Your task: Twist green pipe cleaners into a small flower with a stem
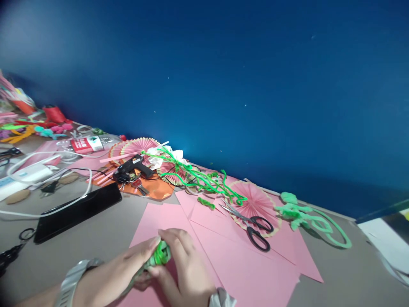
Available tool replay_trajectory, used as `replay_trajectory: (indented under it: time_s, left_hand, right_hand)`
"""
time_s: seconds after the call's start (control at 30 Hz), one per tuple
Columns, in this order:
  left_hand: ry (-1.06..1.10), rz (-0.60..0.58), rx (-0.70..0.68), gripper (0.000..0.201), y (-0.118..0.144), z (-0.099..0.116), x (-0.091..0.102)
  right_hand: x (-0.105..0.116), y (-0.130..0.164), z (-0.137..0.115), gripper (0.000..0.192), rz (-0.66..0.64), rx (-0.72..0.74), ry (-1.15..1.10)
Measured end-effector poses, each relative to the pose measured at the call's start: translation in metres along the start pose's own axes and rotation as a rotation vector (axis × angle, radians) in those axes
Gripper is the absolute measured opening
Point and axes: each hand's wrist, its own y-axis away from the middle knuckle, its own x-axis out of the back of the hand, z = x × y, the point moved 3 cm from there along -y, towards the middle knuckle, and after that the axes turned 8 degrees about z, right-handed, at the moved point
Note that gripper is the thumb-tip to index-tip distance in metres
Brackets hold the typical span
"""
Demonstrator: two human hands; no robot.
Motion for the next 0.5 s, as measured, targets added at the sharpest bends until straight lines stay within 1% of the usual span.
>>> replay_trajectory:
  time_s: [0.07, 0.13, 0.2, 0.27, 0.37, 0.43, 0.5]
  left_hand:
    - [0.111, -0.016, 0.027, 0.047, -0.004, -0.009, -0.002]
    - [0.26, -0.063, 0.046, 0.047, -0.008, -0.018, -0.007]
    - [0.372, -0.084, 0.083, 0.05, -0.012, -0.027, -0.01]
    - [0.369, -0.042, 0.105, 0.051, -0.015, -0.033, -0.011]
    - [0.305, 0.047, 0.138, 0.052, -0.014, -0.031, -0.009]
    - [0.273, 0.062, 0.17, 0.054, -0.012, -0.026, -0.01]
    - [0.244, 0.049, 0.174, 0.053, -0.009, -0.02, -0.01]
  right_hand:
    - [0.0, 0.001, -0.001, 0.042, -0.034, 0.047, 0.065]
    - [0.0, 0.002, -0.003, 0.043, -0.07, 0.082, 0.147]
    - [-0.002, 0.003, -0.003, 0.044, -0.108, 0.078, 0.248]
    - [-0.005, 0.003, -0.002, 0.045, -0.147, 0.053, 0.309]
    - [-0.008, 0.002, 0.0, 0.047, -0.165, 0.035, 0.309]
    - [-0.008, 0.002, 0.0, 0.048, -0.16, 0.045, 0.298]
    - [-0.008, 0.002, -0.001, 0.047, -0.153, 0.056, 0.273]
